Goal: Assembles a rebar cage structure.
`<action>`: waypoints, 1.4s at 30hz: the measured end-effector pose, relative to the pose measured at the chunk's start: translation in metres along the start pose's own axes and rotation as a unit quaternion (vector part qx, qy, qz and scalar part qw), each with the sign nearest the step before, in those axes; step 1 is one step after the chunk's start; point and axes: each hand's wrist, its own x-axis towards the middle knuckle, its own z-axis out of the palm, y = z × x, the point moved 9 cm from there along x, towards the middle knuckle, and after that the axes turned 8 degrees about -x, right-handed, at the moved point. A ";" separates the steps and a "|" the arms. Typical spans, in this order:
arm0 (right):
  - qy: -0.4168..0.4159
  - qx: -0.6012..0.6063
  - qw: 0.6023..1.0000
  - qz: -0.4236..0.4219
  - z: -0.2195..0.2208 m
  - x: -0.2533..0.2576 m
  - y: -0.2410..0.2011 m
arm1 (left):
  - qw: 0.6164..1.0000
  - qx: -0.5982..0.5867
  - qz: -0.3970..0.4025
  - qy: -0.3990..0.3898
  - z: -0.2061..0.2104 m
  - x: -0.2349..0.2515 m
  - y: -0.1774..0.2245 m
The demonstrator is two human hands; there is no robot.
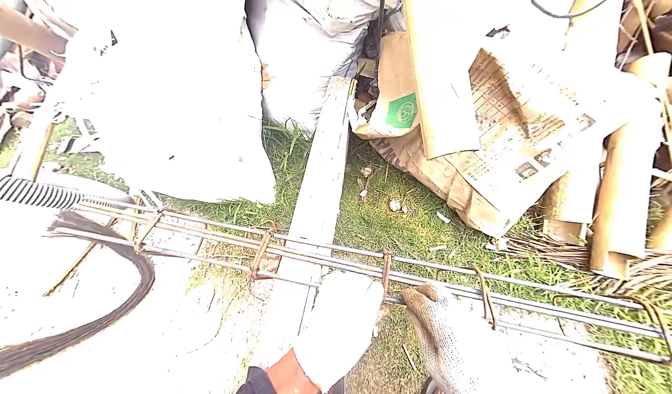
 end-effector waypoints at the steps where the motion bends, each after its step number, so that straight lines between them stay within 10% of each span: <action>1: -0.002 0.002 1.000 0.000 -0.001 0.000 0.000 | 1.000 -0.002 -0.002 -0.006 0.000 0.000 0.000; 25: -0.013 0.113 0.994 0.003 -0.025 0.002 -0.009 | 0.998 -0.045 -0.021 -0.047 0.002 0.005 -0.003; 42: -0.121 -0.029 0.992 0.001 -0.006 0.003 -0.021 | 0.991 -0.110 -0.073 0.004 -0.004 0.003 -0.012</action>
